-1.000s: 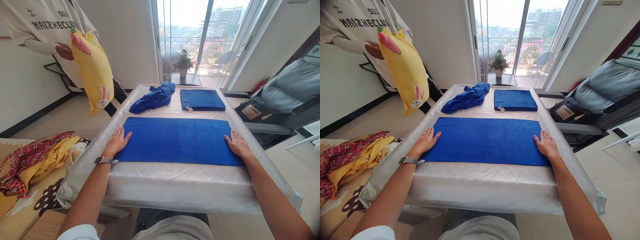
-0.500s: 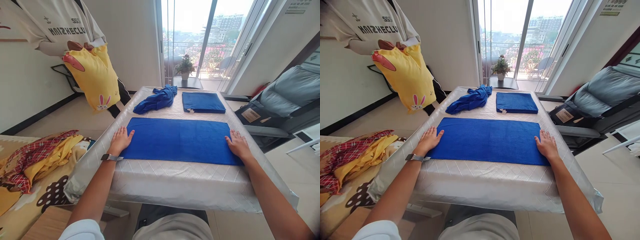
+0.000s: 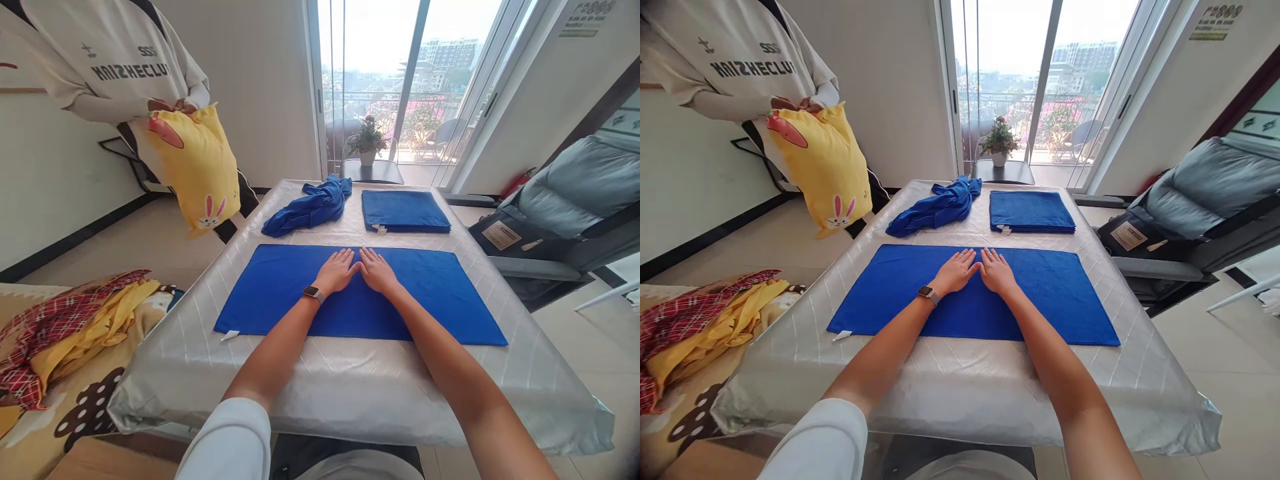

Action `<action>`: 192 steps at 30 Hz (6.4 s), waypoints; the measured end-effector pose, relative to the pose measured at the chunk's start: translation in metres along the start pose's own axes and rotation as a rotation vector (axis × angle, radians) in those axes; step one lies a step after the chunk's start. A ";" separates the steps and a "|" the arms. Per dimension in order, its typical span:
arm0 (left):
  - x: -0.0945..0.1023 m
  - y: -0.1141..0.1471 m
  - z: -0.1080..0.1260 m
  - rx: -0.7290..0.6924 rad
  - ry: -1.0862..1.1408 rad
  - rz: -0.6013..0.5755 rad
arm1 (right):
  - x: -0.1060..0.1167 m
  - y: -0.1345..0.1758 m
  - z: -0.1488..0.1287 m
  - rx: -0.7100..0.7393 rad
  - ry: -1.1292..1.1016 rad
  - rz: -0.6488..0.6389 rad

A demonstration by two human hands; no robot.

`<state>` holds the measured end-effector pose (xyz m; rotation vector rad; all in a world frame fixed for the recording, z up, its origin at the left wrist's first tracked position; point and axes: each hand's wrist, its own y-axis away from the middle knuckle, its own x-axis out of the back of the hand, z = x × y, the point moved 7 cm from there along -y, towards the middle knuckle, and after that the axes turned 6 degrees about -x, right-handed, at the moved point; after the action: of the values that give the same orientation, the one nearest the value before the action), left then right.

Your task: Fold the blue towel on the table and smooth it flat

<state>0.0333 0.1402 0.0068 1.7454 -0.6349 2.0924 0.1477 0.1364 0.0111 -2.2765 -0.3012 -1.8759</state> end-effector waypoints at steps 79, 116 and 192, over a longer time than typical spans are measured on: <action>-0.023 -0.023 -0.014 -0.015 0.056 0.066 | -0.014 -0.011 -0.001 -0.022 -0.048 -0.006; 0.032 0.122 -0.259 0.520 -0.117 0.182 | 0.021 0.036 0.261 -0.497 0.116 0.156; 0.066 0.074 -0.100 0.155 0.008 0.257 | 0.058 0.045 0.149 -0.171 -0.006 0.245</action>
<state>-0.1014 0.1303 0.0488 1.8184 -0.7480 2.3776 0.3112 0.1343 0.0390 -2.3012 0.1389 -1.8309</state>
